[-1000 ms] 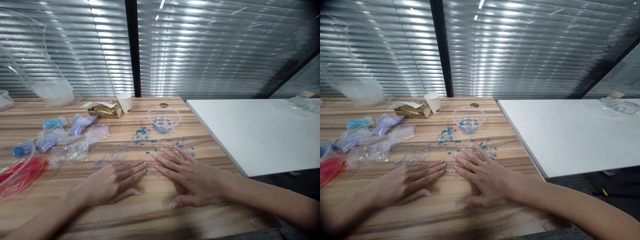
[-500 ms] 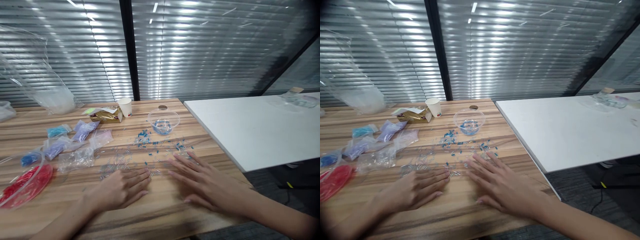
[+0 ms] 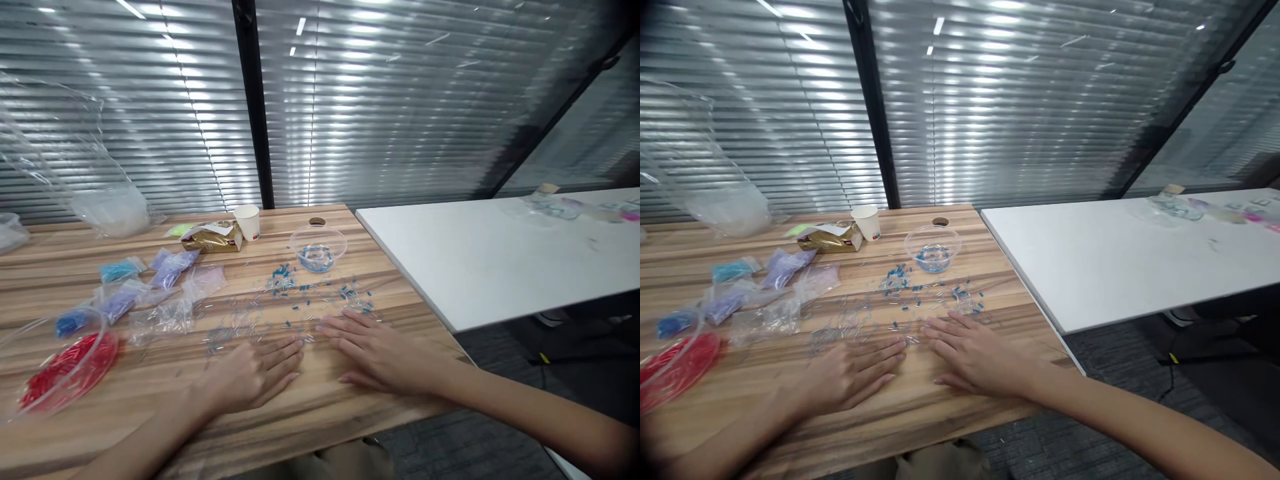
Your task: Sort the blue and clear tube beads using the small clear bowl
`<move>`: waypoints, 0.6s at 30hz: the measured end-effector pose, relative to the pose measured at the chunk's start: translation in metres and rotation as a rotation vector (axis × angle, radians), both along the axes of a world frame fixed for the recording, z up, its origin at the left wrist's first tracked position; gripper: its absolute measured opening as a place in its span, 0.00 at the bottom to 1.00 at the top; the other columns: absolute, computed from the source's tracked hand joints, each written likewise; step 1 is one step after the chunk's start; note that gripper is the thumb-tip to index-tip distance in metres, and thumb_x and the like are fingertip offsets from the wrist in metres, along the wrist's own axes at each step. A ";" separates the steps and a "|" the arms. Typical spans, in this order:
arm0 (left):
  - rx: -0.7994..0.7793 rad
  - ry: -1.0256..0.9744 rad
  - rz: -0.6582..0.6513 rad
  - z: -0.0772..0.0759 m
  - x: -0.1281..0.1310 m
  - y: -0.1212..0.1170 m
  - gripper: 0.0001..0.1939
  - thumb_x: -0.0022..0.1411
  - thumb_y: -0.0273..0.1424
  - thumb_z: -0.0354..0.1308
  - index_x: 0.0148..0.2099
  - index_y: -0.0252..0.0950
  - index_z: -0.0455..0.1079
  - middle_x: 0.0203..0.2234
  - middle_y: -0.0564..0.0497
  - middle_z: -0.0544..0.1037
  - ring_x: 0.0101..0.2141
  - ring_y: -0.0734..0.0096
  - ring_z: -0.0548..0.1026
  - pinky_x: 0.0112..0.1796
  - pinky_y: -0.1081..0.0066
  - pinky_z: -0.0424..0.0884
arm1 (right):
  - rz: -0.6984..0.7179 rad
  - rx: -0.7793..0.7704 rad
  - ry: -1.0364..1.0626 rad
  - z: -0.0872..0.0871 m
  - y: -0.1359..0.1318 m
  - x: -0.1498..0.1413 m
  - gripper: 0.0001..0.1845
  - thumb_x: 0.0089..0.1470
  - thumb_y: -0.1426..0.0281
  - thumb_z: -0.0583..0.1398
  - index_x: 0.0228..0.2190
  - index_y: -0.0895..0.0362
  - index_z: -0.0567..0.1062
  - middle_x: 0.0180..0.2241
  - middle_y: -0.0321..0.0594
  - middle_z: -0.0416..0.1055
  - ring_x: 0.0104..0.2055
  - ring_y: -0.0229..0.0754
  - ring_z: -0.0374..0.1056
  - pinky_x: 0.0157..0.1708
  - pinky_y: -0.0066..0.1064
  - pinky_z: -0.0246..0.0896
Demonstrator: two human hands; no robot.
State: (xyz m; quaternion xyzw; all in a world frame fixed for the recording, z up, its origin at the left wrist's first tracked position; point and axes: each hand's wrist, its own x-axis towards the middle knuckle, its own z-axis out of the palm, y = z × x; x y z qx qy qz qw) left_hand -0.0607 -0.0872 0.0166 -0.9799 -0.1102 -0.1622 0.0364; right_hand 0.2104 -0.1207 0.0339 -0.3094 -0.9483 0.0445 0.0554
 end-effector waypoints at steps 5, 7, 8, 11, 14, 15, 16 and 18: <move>-0.015 -0.069 -0.026 0.001 -0.003 0.001 0.15 0.68 0.26 0.44 0.51 0.30 0.68 0.42 0.43 0.77 0.44 0.66 0.76 0.44 0.70 0.74 | 0.033 -0.095 0.017 -0.003 0.009 -0.007 0.32 0.61 0.59 0.51 0.61 0.64 0.51 0.62 0.50 0.51 0.65 0.44 0.43 0.64 0.43 0.38; -0.001 -0.079 -0.016 0.001 -0.003 0.001 0.15 0.68 0.26 0.44 0.49 0.29 0.69 0.43 0.42 0.77 0.44 0.65 0.76 0.43 0.70 0.74 | 0.029 -0.112 0.024 -0.003 0.009 -0.005 0.32 0.61 0.60 0.51 0.61 0.63 0.51 0.62 0.49 0.51 0.65 0.43 0.43 0.64 0.42 0.38; 0.006 -0.076 -0.005 0.001 -0.002 0.001 0.15 0.68 0.26 0.43 0.49 0.28 0.69 0.43 0.41 0.77 0.44 0.64 0.76 0.44 0.69 0.74 | 0.025 -0.115 0.022 -0.004 0.010 -0.003 0.32 0.62 0.61 0.51 0.61 0.63 0.50 0.62 0.49 0.51 0.65 0.43 0.43 0.64 0.42 0.38; 0.002 -0.037 0.050 -0.001 0.001 0.002 0.17 0.69 0.27 0.41 0.52 0.28 0.67 0.49 0.40 0.72 0.49 0.61 0.72 0.47 0.64 0.72 | 0.024 -0.095 0.010 -0.005 0.013 0.000 0.31 0.62 0.62 0.51 0.61 0.62 0.50 0.60 0.50 0.54 0.64 0.44 0.46 0.63 0.44 0.38; -0.073 0.024 0.110 -0.003 0.002 0.005 0.19 0.70 0.30 0.40 0.57 0.30 0.62 0.55 0.40 0.66 0.54 0.60 0.67 0.51 0.61 0.68 | 0.003 0.000 0.036 0.001 0.025 -0.002 0.28 0.62 0.64 0.50 0.60 0.62 0.53 0.60 0.51 0.55 0.63 0.46 0.48 0.62 0.46 0.40; -0.107 0.047 0.133 -0.004 0.002 0.007 0.20 0.70 0.31 0.40 0.59 0.31 0.60 0.57 0.40 0.64 0.55 0.60 0.65 0.52 0.61 0.67 | -0.023 0.042 0.060 0.006 0.031 -0.003 0.27 0.62 0.64 0.51 0.59 0.62 0.55 0.59 0.51 0.56 0.62 0.47 0.50 0.61 0.46 0.42; -0.139 0.069 0.155 -0.003 0.001 0.010 0.20 0.70 0.32 0.40 0.60 0.32 0.59 0.58 0.41 0.62 0.57 0.61 0.63 0.53 0.60 0.66 | -0.059 0.082 0.094 0.011 0.039 -0.005 0.25 0.61 0.65 0.52 0.57 0.62 0.58 0.58 0.52 0.58 0.61 0.47 0.52 0.59 0.45 0.46; -0.190 0.100 0.189 -0.002 -0.002 0.015 0.21 0.70 0.33 0.41 0.62 0.34 0.56 0.59 0.43 0.60 0.58 0.62 0.61 0.54 0.61 0.63 | -0.164 0.116 0.178 0.022 0.057 -0.008 0.18 0.60 0.68 0.54 0.50 0.61 0.67 0.52 0.51 0.66 0.55 0.48 0.60 0.53 0.41 0.55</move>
